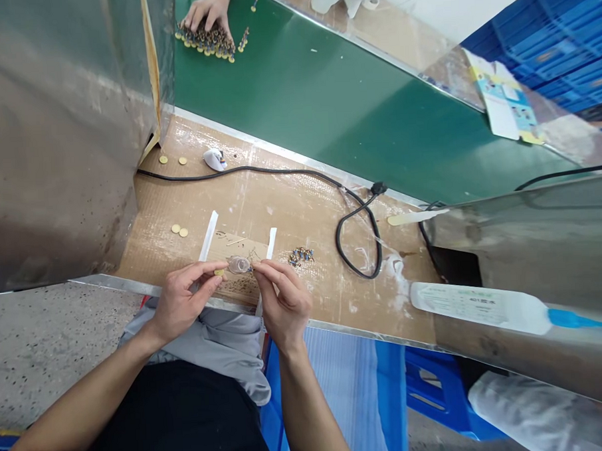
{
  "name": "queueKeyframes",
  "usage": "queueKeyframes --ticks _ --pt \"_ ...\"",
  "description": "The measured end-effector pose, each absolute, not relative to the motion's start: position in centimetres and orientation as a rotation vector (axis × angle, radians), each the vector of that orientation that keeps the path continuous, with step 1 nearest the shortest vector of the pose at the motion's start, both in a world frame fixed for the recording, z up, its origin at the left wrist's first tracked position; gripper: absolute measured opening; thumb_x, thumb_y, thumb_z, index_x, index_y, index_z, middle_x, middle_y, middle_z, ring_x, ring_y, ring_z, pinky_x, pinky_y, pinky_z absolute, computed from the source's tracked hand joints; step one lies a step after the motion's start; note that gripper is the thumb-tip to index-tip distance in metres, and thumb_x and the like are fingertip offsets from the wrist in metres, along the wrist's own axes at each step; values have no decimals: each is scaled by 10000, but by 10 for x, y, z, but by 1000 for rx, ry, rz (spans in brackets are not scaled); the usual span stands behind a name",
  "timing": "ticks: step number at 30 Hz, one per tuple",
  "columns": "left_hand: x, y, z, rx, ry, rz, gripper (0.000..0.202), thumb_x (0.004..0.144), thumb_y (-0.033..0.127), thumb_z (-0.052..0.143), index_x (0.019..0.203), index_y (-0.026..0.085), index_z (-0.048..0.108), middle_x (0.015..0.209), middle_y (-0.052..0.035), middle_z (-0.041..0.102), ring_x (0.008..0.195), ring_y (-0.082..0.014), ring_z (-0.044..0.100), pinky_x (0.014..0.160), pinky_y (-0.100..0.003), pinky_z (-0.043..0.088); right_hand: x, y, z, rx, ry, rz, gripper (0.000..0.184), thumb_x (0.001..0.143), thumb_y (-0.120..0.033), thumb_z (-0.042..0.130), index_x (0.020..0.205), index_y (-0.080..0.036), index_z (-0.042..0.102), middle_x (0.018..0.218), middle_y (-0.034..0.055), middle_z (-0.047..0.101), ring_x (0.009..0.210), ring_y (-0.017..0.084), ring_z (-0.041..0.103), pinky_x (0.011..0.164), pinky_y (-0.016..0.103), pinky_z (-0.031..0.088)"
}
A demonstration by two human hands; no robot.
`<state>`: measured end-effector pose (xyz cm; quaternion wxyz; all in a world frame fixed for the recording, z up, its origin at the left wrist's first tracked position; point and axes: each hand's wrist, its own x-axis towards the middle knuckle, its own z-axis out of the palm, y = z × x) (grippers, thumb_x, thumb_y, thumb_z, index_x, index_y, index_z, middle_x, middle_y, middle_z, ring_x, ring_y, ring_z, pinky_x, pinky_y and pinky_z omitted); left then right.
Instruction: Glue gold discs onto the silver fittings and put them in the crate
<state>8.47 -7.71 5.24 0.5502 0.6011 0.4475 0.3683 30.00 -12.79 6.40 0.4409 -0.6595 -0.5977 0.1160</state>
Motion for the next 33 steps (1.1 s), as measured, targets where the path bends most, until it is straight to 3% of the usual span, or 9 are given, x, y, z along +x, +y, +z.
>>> queueKeyframes --ticks 18,33 --pt "85 -76 51 1455 1037 897 239 1106 331 755 1306 263 866 1164 -43 909 1022 -212 884 914 -279 698 303 -127 55 -1521 -1591 97 389 1077 -58 700 1325 -319 848 1187 62 847 1082 216 825 958 374 687" --pt "90 -81 62 1378 1009 868 261 1101 296 755 1339 261 856 1189 -43 909 1050 -208 895 957 -270 719 291 -139 70 -1510 -1381 134 337 1023 -41 797 1233 -296 867 1121 33 851 1042 183 825 921 325 691"
